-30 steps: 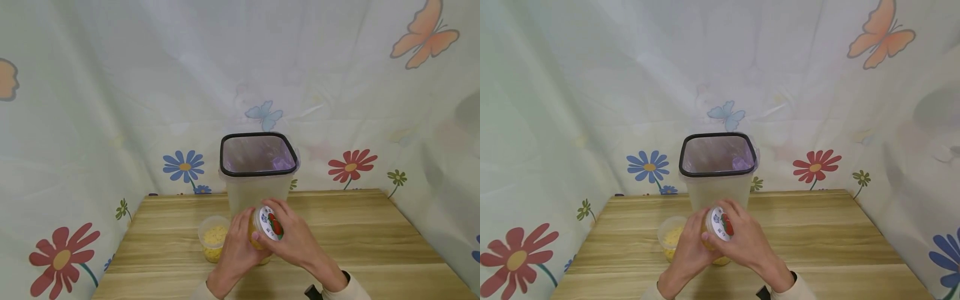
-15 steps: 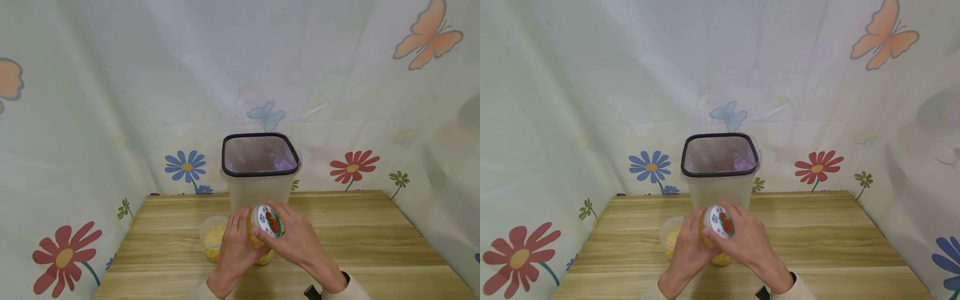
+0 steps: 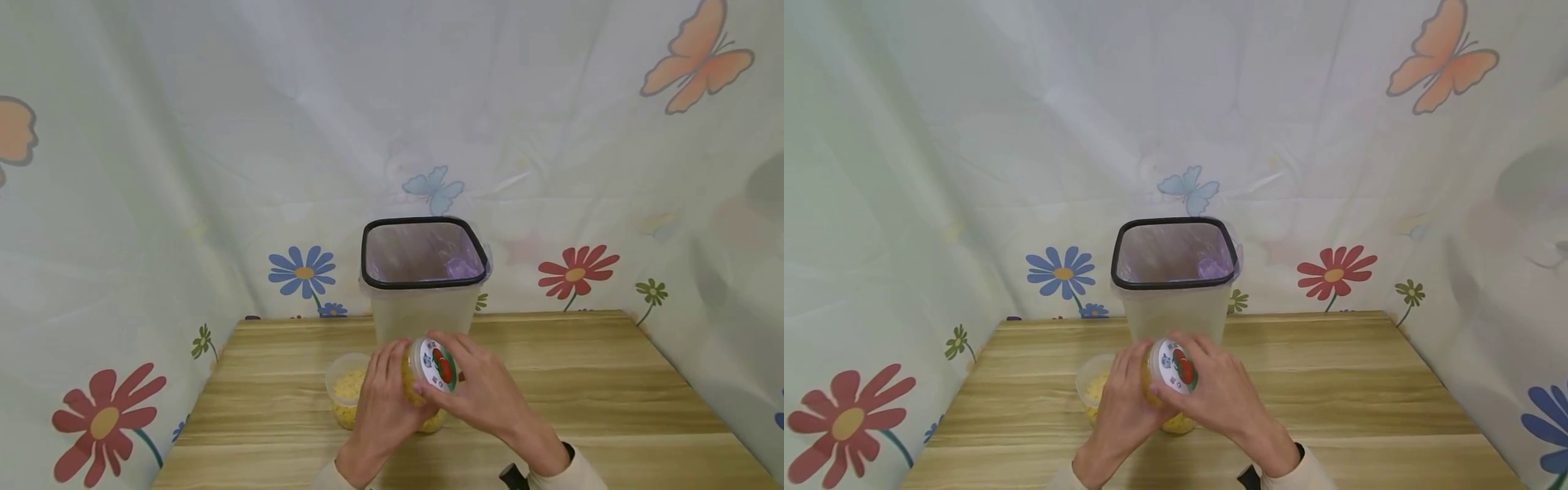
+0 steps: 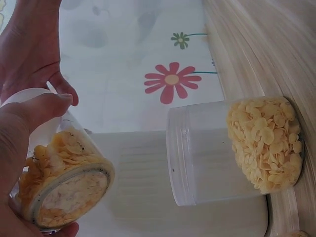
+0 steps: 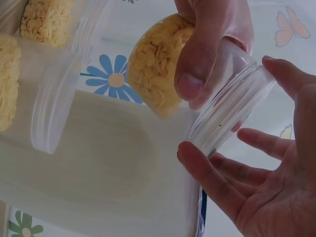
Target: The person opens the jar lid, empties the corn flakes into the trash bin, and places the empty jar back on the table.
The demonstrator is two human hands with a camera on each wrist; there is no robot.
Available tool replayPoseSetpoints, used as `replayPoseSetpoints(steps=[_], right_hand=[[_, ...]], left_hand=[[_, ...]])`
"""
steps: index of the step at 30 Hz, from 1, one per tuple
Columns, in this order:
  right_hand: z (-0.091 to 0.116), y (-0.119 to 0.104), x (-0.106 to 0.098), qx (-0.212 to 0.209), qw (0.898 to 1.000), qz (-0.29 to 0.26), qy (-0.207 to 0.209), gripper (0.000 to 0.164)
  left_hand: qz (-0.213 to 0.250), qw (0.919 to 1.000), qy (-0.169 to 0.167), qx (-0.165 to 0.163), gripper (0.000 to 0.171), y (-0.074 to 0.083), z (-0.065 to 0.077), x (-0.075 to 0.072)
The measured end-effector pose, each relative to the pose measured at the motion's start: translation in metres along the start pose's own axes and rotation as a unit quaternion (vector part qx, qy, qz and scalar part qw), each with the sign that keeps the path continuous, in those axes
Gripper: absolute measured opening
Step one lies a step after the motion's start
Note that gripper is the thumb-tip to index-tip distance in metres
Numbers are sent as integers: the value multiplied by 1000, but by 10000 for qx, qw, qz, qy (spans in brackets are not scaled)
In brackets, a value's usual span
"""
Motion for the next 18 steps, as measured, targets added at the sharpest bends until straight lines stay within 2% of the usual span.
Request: replayPoseSetpoints(steps=[8,18], right_hand=[[0,2,0,-144,9993,-300,-151,67],[1,2,-2,-395,9986,-285,-196,67]], left_hand=[[-28,10000,-32,-17,89,-2,1,1],[-27,9999,-10,105,88,0,0,0]])
Point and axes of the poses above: each hand's wrist, its own z-axis away from the middle knuckle, its own x-axis out of the palm, y = z × x, the point moved 8 cm from there along -z, towards the middle knuckle, and after that the axes turned 2 degrees about x, right-handed, at the moved point
